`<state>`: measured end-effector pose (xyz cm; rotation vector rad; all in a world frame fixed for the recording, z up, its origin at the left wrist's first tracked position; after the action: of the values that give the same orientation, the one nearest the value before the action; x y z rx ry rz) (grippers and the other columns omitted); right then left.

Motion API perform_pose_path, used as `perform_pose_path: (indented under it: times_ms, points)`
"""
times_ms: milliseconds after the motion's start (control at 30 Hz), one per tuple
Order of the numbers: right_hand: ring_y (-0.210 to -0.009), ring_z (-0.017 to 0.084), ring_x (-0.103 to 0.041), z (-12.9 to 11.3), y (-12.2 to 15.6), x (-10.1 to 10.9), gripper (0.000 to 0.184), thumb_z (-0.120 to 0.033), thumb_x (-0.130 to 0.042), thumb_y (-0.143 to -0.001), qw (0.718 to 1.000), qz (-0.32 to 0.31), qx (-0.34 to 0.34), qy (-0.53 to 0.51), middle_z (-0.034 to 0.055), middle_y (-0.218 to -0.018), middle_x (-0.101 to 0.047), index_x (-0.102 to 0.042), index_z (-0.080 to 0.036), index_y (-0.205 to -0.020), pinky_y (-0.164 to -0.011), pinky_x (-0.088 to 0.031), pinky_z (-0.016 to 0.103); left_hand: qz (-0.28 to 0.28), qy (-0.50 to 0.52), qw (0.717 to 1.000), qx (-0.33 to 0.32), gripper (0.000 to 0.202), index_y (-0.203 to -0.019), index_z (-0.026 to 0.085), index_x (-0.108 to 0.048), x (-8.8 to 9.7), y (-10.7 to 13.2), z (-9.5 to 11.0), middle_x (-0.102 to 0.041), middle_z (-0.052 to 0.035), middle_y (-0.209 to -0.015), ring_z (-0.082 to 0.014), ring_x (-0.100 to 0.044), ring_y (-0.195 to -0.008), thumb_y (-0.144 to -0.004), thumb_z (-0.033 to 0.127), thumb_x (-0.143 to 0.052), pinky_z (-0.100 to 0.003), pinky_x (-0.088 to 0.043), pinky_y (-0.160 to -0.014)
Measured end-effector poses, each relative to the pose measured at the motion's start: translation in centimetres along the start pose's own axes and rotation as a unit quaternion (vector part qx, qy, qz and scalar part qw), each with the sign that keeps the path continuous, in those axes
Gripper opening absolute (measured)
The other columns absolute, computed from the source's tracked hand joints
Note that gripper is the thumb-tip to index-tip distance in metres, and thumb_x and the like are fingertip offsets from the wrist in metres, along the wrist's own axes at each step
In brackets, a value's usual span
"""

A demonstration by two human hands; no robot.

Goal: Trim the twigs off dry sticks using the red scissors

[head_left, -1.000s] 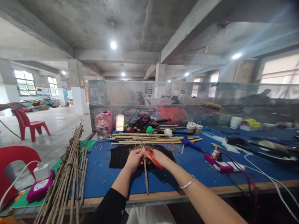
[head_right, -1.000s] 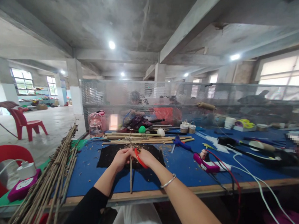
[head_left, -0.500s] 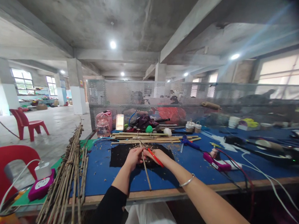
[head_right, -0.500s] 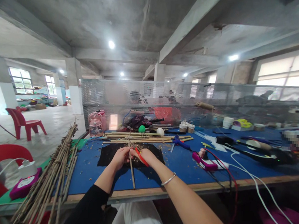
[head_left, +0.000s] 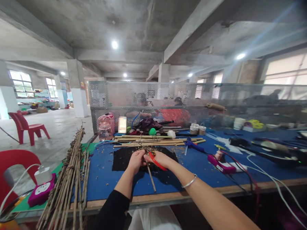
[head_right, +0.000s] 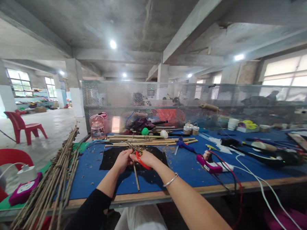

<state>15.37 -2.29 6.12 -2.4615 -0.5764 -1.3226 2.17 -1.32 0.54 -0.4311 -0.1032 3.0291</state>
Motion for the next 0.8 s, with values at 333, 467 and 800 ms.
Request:
perform_pose_path:
  times_ms: [333, 467, 800]
  points:
    - [-0.083, 0.024, -0.062, 0.6, 0.0, -0.8, 0.055, -0.067, -0.05, -0.069, 0.989, 0.082, -0.097, 0.072, 0.0093, -0.093, -0.067, -0.065, -0.021, -0.094, -0.064, -0.042, 0.026, -0.006, 0.023, 1.0, -0.008, 0.04, -0.073, 0.012, -0.061, -0.2, -0.2, -0.4, -0.053, 0.0016, -0.05, -0.006, -0.042, -0.04, -0.064, 0.05, -0.063, -0.018, -0.032, -0.04]
    - [-0.086, 0.024, -0.062, 0.1, 0.5, -1.2, 0.054, -0.069, -0.047, -0.07, 0.986, 0.083, -0.125, 0.074, 0.009, -0.094, -0.067, -0.066, -0.023, -0.094, -0.066, -0.043, 0.027, 0.003, 0.013, 1.0, -0.012, 0.04, -0.066, 0.012, -0.058, -0.2, -0.1, -0.3, -0.049, 0.0025, -0.047, -0.0058, -0.04, -0.038, -0.063, 0.052, -0.063, -0.019, -0.032, -0.039]
    - [-0.084, 0.025, -0.064, -0.2, 0.8, -1.1, 0.06, -0.072, -0.046, -0.068, 0.986, 0.07, -0.139, 0.058, 0.0115, -0.091, -0.068, -0.068, -0.02, -0.09, -0.062, -0.044, 0.026, 0.02, -0.024, 0.999, -0.012, 0.038, -0.062, 0.014, -0.055, -0.2, 0.2, 0.2, -0.048, 0.0036, -0.045, -0.0054, -0.039, -0.037, -0.065, 0.051, -0.062, -0.019, -0.036, -0.038]
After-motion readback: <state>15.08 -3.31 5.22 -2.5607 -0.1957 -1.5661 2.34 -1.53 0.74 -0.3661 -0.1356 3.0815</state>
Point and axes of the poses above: each hand's wrist, its own y-axis away from the middle knuckle, its own x-axis out of the back of the hand, z = x × y, the point moved 2 cm from there along -y, towards the middle knuckle
